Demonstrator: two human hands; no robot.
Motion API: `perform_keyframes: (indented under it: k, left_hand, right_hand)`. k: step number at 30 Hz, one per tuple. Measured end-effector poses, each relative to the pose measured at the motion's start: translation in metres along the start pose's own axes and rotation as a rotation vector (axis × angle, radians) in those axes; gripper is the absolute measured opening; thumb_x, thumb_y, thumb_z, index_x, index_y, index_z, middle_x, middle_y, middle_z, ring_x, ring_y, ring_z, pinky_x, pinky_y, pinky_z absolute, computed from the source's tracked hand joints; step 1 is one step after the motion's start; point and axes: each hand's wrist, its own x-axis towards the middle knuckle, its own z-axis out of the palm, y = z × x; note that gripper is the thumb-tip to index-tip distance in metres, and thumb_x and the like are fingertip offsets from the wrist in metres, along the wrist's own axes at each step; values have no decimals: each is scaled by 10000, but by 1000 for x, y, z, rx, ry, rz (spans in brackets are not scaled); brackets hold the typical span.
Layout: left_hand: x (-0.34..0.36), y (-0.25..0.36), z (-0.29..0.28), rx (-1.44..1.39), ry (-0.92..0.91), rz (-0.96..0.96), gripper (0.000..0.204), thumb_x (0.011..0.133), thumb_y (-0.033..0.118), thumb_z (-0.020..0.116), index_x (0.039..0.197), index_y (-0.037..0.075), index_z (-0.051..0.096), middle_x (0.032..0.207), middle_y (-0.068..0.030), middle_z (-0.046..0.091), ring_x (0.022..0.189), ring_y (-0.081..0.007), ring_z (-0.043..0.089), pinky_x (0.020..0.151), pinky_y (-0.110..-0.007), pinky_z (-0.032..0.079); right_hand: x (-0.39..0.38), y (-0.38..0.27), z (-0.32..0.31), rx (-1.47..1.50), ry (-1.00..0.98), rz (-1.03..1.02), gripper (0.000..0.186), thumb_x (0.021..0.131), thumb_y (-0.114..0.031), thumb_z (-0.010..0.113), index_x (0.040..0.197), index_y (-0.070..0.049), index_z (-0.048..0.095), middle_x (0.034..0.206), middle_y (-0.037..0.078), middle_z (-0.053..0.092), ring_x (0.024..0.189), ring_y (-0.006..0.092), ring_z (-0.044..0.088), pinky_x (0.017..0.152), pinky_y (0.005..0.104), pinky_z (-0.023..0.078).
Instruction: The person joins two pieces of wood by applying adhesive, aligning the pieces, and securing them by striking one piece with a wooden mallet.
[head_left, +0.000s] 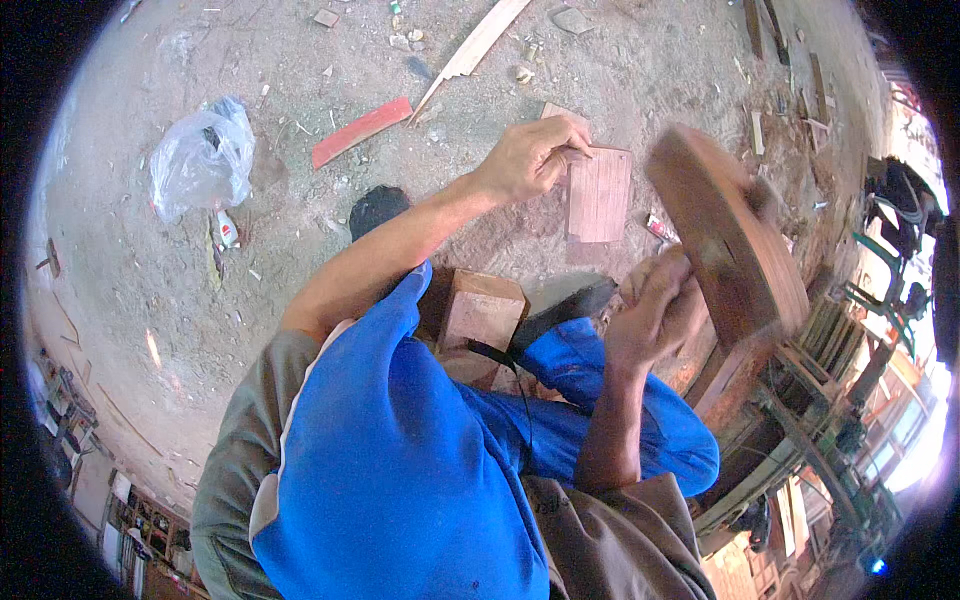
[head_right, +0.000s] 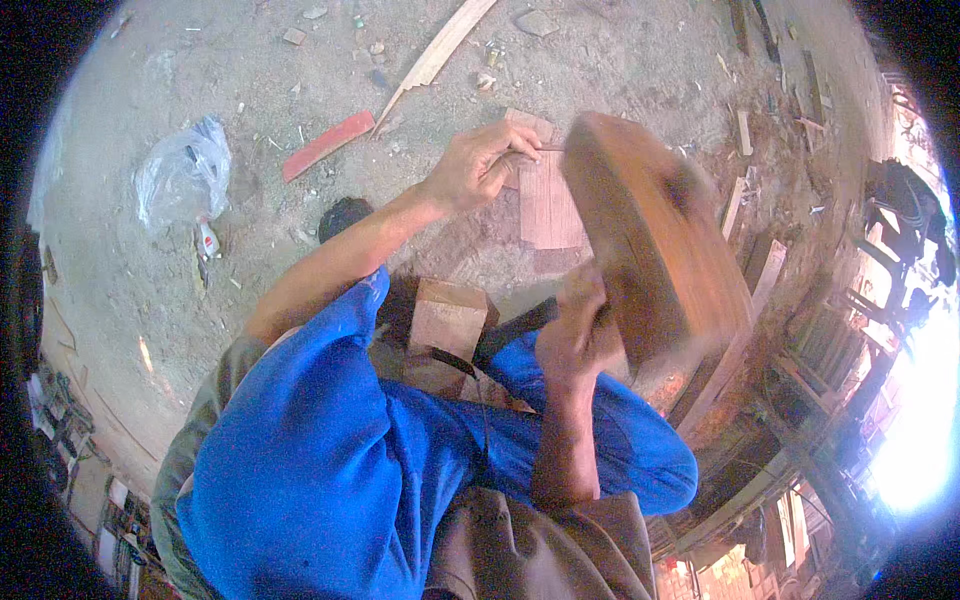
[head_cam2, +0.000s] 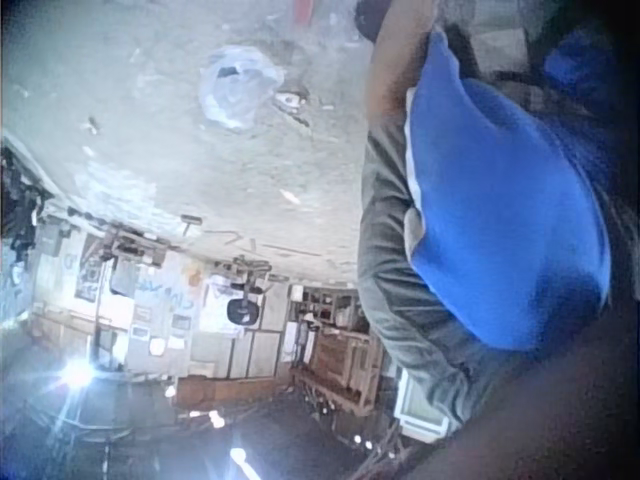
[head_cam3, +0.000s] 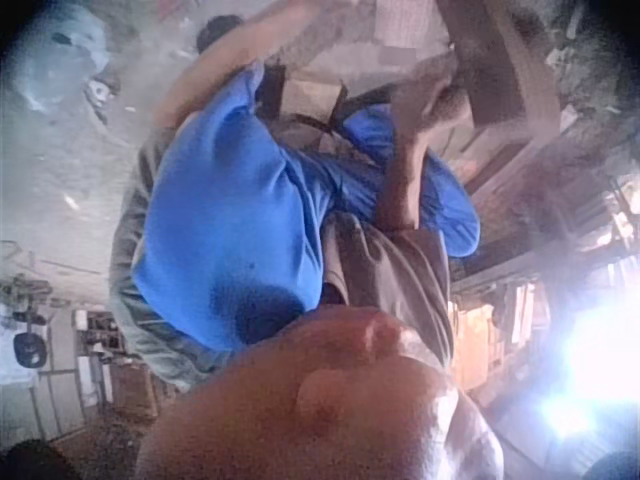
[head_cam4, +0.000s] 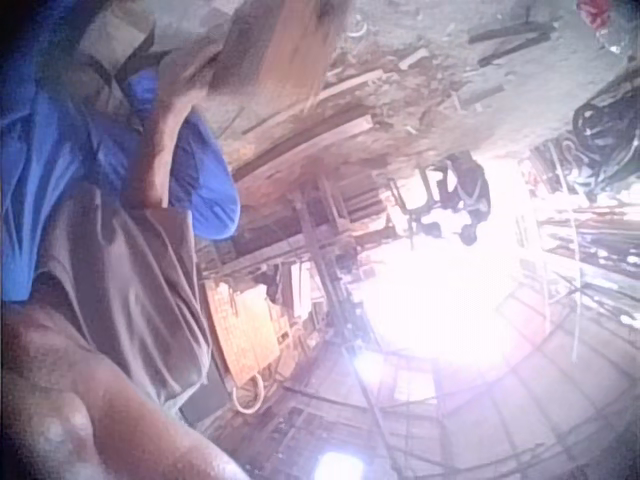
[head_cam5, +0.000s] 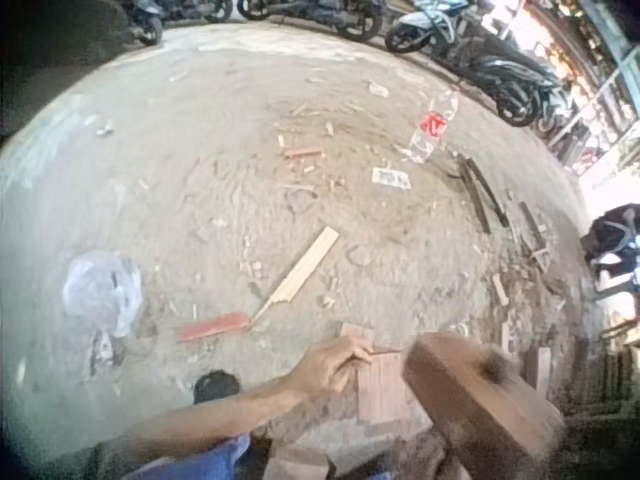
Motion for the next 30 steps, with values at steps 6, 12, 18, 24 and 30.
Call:
perform_keyframes:
  k: [6, 12, 18, 24, 30]
  left_hand:
    - [5, 1, -1, 153, 24, 77, 167, 864, -37, 639, 1008, 46, 655, 1073, -103, 705, 924, -290, 712, 796, -368, 580]
    - [5, 0, 2, 54, -48, -97, 142, 902, -26, 637, 1028, 38, 650, 1139, -109, 711, 1053, -284, 703, 900, -369, 555]
    - [9, -4, -1, 46, 19, -5, 120, 891, 3, 654, 1003, 46, 647, 1051, -96, 713, 932, -284, 708, 780, -385, 566]
    - [5, -5, -1, 10, 22, -2, 126, 889, 15, 672, 1006, 60, 663, 1046, -88, 711, 962, -280, 707, 799, -374, 570]
    - [1, 4, -1, 93, -14, 33, 161, 867, 86, 726, 1023, 83, 683, 1049, -90, 720, 966, -301, 712, 813, -379, 573]
  right_hand:
    - [5, 36, -2, -444, -69, -335, 242, 1037, -246, 605, 872, -80, 544, 717, -28, 480, 595, 71, 428, 515, 261, 371]
    - [-9, 41, -16, 69, 26, -217, 249, 1067, -284, 548, 1061, -35, 558, 702, -13, 482, 593, 71, 449, 518, 258, 371]
    - [-2, 20, 2, -202, -17, -92, 304, 1076, -265, 538, 826, -93, 541, 644, -41, 432, 570, 79, 426, 496, 248, 348]
    - [-9, 45, 3, -62, 17, -278, 338, 1088, -245, 509, 783, -108, 465, 661, -61, 395, 552, 32, 342, 469, 230, 271]
    - [-8, 73, 2, -86, 69, 120, 212, 1084, -245, 532, 924, -109, 510, 697, -81, 408, 558, 16, 343, 466, 207, 251]
